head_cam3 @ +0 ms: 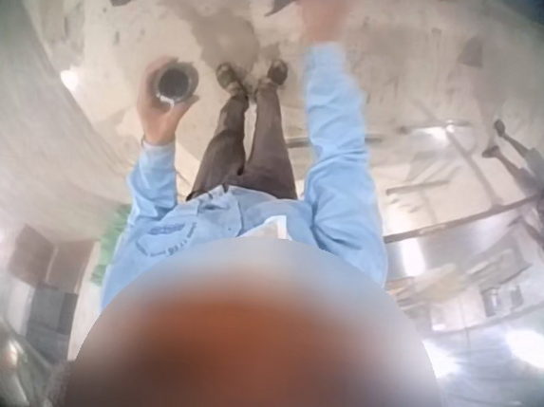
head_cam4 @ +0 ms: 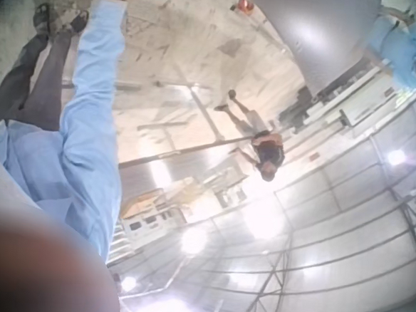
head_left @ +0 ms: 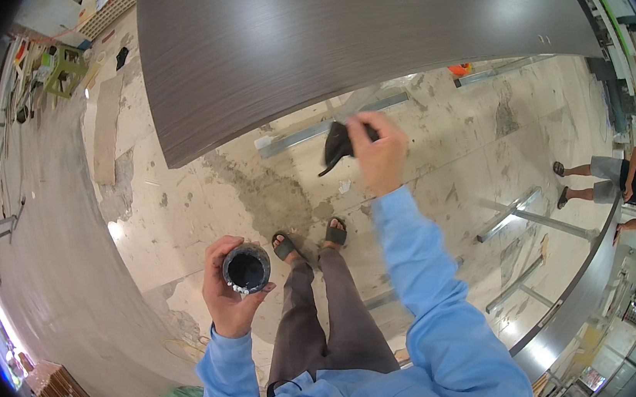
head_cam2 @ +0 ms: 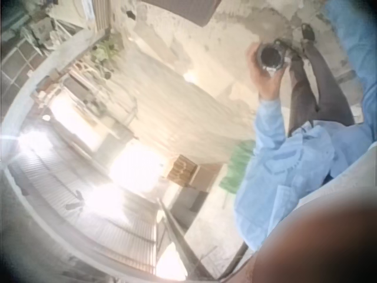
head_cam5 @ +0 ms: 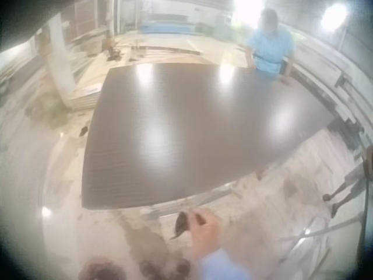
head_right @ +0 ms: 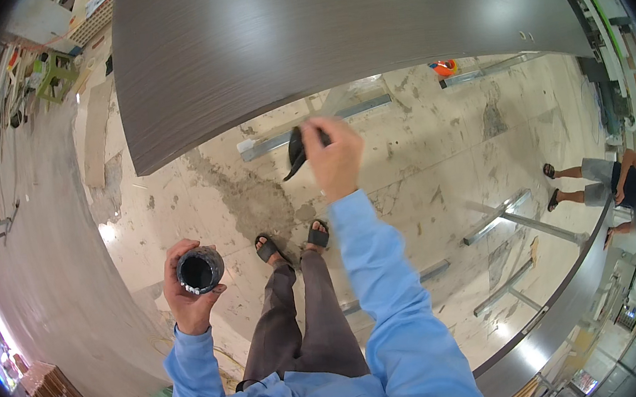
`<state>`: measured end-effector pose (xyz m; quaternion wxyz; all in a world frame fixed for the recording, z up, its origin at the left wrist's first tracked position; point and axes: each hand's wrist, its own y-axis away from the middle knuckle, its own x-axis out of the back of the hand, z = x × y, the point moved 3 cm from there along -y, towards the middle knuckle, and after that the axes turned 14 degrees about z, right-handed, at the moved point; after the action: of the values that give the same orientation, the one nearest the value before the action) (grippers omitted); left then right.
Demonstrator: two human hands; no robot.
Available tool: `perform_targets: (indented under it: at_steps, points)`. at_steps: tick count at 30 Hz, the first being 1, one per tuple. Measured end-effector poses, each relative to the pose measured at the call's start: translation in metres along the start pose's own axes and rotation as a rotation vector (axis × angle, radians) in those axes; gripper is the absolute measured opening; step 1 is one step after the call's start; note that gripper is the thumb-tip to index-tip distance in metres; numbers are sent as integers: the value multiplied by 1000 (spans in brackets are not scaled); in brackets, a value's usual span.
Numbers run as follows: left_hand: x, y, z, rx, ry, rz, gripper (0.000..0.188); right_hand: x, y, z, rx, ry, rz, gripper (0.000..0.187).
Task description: The person applies a dark liquid to the edge of a large flat panel using a small brush and a cloth, repeatedly dipping the brush into a small container and wiping the edge. Another person in a blue shirt assists by holding and moving the panel.
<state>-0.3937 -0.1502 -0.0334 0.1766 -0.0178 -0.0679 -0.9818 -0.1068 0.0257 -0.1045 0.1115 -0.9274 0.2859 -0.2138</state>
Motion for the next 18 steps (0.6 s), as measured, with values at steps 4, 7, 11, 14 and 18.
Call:
perform_targets:
  at_steps: [4,7,11,14,18]
  points:
    - [-13,0,4,6,22,-12,78,36,-44,23,-203,33,203,10]
    - [-26,-2,5,-11,12,-40,79,40,-45,26,-120,-5,114,11]
    - [-45,-2,8,-14,7,-54,80,46,-50,34,-35,54,74,13]
    - [-52,-3,13,-13,-8,-56,80,67,-76,48,-91,133,222,10]
    - [-62,-4,14,0,-26,-50,81,76,-83,56,-64,92,213,11]
